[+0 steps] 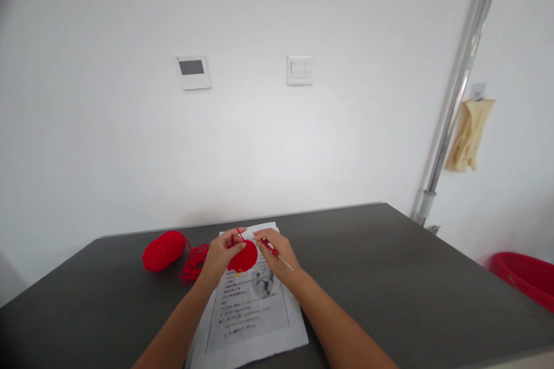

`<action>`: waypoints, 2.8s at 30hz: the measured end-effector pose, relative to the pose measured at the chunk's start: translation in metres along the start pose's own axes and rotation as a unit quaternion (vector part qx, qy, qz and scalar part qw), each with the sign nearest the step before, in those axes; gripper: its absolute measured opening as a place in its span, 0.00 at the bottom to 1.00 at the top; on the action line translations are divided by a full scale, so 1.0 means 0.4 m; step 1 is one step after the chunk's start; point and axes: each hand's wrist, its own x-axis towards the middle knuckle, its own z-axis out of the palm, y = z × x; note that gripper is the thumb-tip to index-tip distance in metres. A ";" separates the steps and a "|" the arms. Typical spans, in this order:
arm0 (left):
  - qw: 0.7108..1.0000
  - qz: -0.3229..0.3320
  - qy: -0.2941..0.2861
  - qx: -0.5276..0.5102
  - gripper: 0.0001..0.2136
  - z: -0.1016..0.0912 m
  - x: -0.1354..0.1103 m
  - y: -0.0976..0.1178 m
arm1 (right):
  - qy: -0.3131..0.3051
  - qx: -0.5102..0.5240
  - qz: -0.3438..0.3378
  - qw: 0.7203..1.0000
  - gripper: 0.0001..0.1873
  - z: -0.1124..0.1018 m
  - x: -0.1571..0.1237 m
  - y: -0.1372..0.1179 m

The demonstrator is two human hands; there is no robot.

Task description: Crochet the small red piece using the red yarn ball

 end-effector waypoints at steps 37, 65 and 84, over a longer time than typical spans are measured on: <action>0.994 -0.052 -0.021 -0.091 0.14 0.021 -0.010 -0.013 | -0.018 0.191 0.217 0.957 0.06 0.027 0.007 -0.006; 0.988 -0.076 -0.010 -0.136 0.18 0.016 0.003 -0.030 | -0.022 0.181 0.202 0.962 0.06 0.025 0.008 -0.001; 0.981 -0.089 0.025 -0.170 0.19 0.020 0.003 -0.018 | -0.036 0.181 0.201 0.962 0.07 0.025 0.007 -0.004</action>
